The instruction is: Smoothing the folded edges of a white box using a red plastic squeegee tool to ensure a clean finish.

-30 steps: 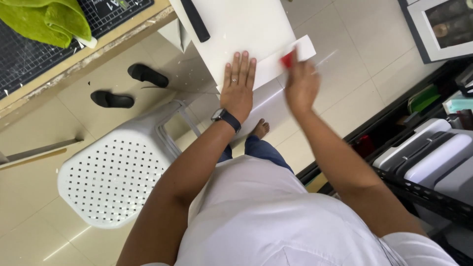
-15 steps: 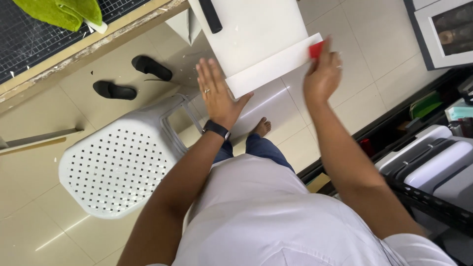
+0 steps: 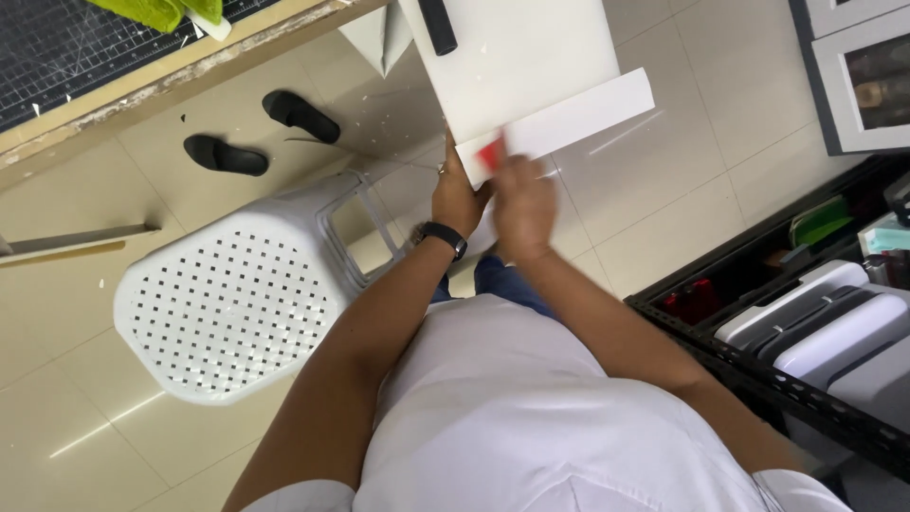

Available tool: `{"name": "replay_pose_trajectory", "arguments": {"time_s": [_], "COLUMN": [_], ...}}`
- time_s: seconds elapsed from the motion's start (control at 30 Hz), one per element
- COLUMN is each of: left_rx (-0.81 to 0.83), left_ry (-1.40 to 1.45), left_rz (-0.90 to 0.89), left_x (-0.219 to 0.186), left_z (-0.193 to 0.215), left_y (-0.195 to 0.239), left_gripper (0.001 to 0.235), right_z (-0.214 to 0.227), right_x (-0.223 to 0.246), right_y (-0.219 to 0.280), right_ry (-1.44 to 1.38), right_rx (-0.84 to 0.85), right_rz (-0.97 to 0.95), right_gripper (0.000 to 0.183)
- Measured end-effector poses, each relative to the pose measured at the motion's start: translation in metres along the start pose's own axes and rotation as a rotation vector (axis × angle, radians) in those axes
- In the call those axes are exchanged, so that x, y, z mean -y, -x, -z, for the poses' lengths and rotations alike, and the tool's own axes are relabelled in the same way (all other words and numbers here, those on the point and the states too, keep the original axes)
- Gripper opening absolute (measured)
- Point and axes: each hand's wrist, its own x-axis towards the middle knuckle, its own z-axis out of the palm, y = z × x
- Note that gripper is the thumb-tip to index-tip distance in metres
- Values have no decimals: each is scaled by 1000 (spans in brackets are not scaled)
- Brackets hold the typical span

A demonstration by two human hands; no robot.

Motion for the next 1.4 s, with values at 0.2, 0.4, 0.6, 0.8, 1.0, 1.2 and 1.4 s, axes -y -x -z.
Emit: {"name": "replay_pose_trajectory", "arguments": {"time_s": [0.2, 0.4, 0.6, 0.8, 1.0, 1.2, 1.4], "left_rx": [27, 73, 69, 81, 71, 91, 96], "left_ry": [58, -75, -41, -21, -37, -65, -116], "left_rz": [-16, -3, -28, -6, -22, -2, 44], "left_x": [-36, 13, -5, 0, 3, 6, 25], "left_z": [23, -4, 8, 3, 1, -1, -18], "left_y": [13, -10, 0, -2, -10, -15, -24], "left_gripper": [114, 111, 111, 110, 109, 111, 118], "right_z": [42, 48, 44, 52, 39, 50, 49], "right_x": [-34, -26, -32, -42, -40, -30, -32], "right_y": [-38, -42, -67, -71, -78, -89, -89], "right_ry": [3, -184, -265, -330, -370, -367, -371], "right_rx": [-23, 154, 117, 127, 115, 92, 78], "right_rz": [-31, 287, 529, 584, 600, 605, 643], "right_gripper": [66, 59, 54, 39, 34, 35, 33]}}
